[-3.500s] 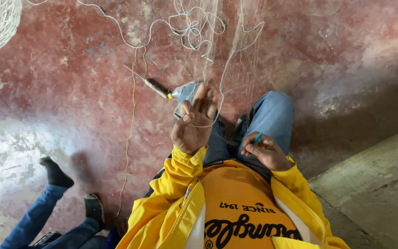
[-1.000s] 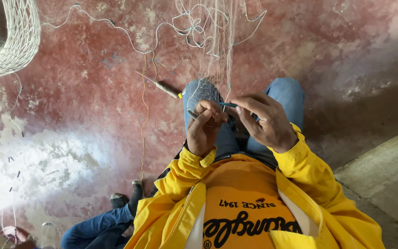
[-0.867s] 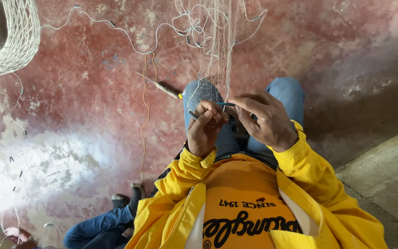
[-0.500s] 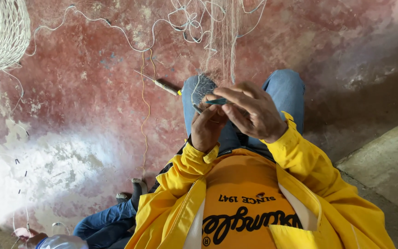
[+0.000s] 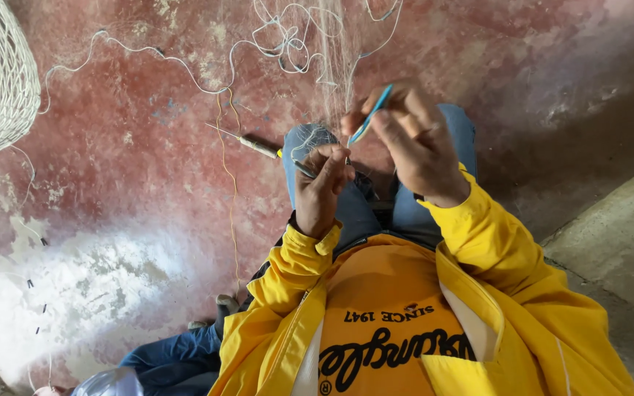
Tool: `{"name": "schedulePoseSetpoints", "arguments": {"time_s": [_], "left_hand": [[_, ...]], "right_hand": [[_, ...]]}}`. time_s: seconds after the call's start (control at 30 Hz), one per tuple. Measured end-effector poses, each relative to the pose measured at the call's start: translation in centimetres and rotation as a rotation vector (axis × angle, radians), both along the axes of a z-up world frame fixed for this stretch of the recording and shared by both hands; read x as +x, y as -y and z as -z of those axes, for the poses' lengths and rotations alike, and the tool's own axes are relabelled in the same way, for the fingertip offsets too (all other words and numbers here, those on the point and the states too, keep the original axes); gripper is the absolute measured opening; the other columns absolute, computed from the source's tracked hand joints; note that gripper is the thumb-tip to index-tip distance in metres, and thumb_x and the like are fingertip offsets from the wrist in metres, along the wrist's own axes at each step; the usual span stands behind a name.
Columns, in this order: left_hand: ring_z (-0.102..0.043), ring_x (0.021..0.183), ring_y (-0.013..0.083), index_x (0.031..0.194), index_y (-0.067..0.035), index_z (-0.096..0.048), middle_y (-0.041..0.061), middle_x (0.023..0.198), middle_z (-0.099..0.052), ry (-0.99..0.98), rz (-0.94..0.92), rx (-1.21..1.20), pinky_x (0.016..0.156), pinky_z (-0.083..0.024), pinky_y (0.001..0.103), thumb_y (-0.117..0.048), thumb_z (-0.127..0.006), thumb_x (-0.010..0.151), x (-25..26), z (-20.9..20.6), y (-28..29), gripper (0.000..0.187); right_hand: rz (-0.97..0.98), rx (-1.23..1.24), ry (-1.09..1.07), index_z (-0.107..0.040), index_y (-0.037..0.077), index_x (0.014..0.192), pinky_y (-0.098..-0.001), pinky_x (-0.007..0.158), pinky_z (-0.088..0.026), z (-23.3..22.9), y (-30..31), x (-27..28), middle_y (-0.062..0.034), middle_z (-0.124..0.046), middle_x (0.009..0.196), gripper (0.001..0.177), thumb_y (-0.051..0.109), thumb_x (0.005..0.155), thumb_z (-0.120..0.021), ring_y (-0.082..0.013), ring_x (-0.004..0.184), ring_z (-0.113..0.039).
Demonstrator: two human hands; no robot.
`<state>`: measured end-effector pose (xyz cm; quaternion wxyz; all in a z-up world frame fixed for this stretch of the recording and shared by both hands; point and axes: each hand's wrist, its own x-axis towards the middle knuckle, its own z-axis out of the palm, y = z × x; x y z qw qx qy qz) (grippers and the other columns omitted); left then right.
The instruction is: Repairing a fishing net by tying knots and trimming excess thread with scissors
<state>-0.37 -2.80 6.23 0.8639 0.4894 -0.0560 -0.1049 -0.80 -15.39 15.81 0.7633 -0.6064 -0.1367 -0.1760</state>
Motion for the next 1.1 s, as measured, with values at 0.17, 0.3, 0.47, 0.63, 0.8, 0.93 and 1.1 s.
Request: {"name": "schedulePoseSetpoints", "arguments": {"time_s": [0.17,0.3,0.47,0.63,0.8,0.93,1.1], "left_hand": [[-0.028,0.044,0.0082,0.079,-0.002,-0.053,-0.002,0.050,-0.028,-0.183,0.137,-0.149,0.055,-0.038,0.026,-0.014,-0.053,0.082,0.0,-1.4,-1.1,0.013],[-0.032,0.049,0.0097,0.075,-0.008,-0.048,-0.001,0.058,-0.031,-0.357,0.239,-0.299,0.057,-0.037,0.026,-0.012,-0.049,0.082,0.0,-1.1,-1.8,0.009],[-0.027,0.041,0.0073,0.077,-0.005,-0.050,-0.002,0.056,-0.032,-0.391,0.321,-0.428,0.054,-0.036,0.024,-0.014,-0.050,0.082,0.3,-1.1,-1.9,0.011],[-0.030,0.035,0.0022,0.082,0.000,-0.051,-0.005,0.054,-0.032,-0.399,0.277,-0.554,0.055,-0.041,0.028,-0.009,-0.044,0.084,0.2,0.1,-1.5,0.011],[-0.034,0.030,0.0001,0.083,0.004,-0.049,-0.005,0.046,-0.033,-0.402,0.230,-0.503,0.046,-0.041,0.016,-0.009,-0.046,0.084,0.2,-0.2,-1.2,0.013],[-0.034,0.028,-0.0005,0.082,0.003,-0.050,-0.005,0.045,-0.035,-0.403,0.210,-0.486,0.042,-0.040,0.013,-0.008,-0.047,0.083,0.5,0.5,-0.8,0.011],[-0.026,0.028,0.0003,0.083,0.001,-0.052,-0.004,0.045,-0.031,-0.361,0.171,-0.450,0.036,-0.035,0.013,-0.006,-0.048,0.082,0.4,1.1,-0.5,0.008]], "right_hand": [[-0.168,0.272,0.022,-0.038,0.007,0.098,-0.0310,0.075,-0.052,1.0,1.9,0.2,-0.0089,-0.049,0.085,0.006,0.010,0.093,-0.037,-0.0177,0.077,-0.053],[-0.182,0.427,0.076,-0.040,0.007,0.095,-0.0295,0.063,-0.051,1.5,2.4,0.2,-0.0080,-0.050,0.079,0.006,0.007,0.091,-0.035,-0.0174,0.069,-0.053],[-0.193,0.365,0.028,-0.040,0.010,0.094,-0.0248,0.049,-0.039,2.3,3.0,-0.4,-0.0045,-0.044,0.070,0.005,0.014,0.091,-0.038,-0.0129,0.054,-0.041],[-0.150,-0.197,0.103,-0.055,-0.004,0.076,-0.0228,0.041,-0.038,2.2,1.8,-0.6,-0.0102,-0.046,0.058,0.003,-0.002,0.075,-0.053,-0.0133,0.043,-0.042],[-0.054,-0.644,0.366,-0.062,0.004,0.088,-0.0319,0.043,-0.043,2.4,-0.3,-0.6,-0.0113,-0.048,0.083,0.015,-0.004,0.077,-0.057,-0.0228,0.055,-0.047],[-0.032,-0.695,0.363,-0.065,0.009,0.090,-0.0313,0.043,-0.041,3.2,-0.4,-0.6,-0.0088,-0.048,0.083,0.017,0.000,0.078,-0.058,-0.0217,0.056,-0.045],[0.035,-0.677,0.416,-0.066,0.010,0.088,-0.0318,0.051,-0.044,3.8,-0.5,-0.7,-0.0079,-0.050,0.083,0.016,0.000,0.078,-0.059,-0.0201,0.058,-0.045]]}}
